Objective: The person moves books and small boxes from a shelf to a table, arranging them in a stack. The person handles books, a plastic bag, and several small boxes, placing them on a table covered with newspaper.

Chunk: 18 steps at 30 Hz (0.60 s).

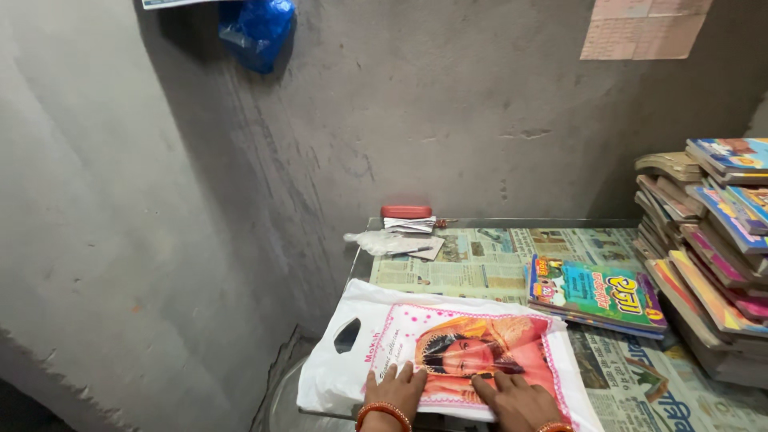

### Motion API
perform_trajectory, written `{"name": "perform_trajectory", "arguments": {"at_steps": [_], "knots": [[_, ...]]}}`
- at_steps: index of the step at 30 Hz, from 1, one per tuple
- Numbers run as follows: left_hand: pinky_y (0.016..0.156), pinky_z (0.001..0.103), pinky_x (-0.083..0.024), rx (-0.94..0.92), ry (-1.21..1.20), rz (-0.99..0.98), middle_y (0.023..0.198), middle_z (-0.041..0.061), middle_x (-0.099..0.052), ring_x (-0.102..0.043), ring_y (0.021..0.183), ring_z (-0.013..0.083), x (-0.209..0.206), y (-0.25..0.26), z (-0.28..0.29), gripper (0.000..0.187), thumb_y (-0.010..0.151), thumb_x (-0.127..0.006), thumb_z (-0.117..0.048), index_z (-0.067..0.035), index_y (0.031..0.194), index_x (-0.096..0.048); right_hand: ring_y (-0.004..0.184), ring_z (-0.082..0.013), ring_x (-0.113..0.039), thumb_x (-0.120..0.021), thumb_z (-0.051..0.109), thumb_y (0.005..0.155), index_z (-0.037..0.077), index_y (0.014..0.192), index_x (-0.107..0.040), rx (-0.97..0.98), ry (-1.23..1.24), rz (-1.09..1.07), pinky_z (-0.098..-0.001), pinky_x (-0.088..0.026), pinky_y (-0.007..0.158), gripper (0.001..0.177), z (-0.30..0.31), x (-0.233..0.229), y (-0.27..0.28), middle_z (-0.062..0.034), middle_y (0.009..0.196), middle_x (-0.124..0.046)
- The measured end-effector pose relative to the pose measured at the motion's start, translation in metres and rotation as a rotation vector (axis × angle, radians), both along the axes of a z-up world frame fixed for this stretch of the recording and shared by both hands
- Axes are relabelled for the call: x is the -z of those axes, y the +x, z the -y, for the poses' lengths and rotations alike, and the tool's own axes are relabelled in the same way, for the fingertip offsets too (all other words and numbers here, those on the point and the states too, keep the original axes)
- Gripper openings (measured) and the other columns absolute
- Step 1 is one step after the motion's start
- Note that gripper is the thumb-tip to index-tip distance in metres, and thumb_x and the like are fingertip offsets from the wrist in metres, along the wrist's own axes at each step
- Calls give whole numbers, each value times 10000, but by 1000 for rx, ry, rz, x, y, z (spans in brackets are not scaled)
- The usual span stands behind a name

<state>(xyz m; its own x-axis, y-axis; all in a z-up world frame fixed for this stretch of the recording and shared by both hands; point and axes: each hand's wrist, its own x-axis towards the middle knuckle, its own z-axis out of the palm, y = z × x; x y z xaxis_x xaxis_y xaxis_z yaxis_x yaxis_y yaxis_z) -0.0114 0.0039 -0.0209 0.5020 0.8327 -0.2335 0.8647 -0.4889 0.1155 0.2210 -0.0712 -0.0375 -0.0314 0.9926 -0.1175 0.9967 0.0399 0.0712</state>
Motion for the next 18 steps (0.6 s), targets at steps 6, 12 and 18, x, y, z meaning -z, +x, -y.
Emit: {"name": "perform_trajectory", "arguments": {"at_steps": [6,12,18], "knots": [[1227,680,-153,-102,-187,-79,1755,-21,8,-40,1614,277,9,10,-1,657,1069,-355,-188,-335,1655,-98,1457,-261,-368,-715,368,813,394,1496,-373,-45,-80,22,-474,-459,1077,764,-12,5,17,-22,1529,-398],[1205,770,-37,-156,-131,-15,1753,8,60,26,1619,288,26,16,8,602,1104,-297,-315,-302,1649,-42,1491,-220,-278,-657,439,893,478,1556,-364,0,70,-135,-506,-288,1170,726,-21,48,38,-35,1613,-316],[1174,782,8,-138,-68,-81,1752,39,114,66,1607,311,50,18,0,723,1070,-343,-166,-290,1668,46,1397,-320,-404,-537,392,878,403,1561,-360,-149,501,53,-563,-342,1050,706,-24,99,41,-129,1566,-386]]}}
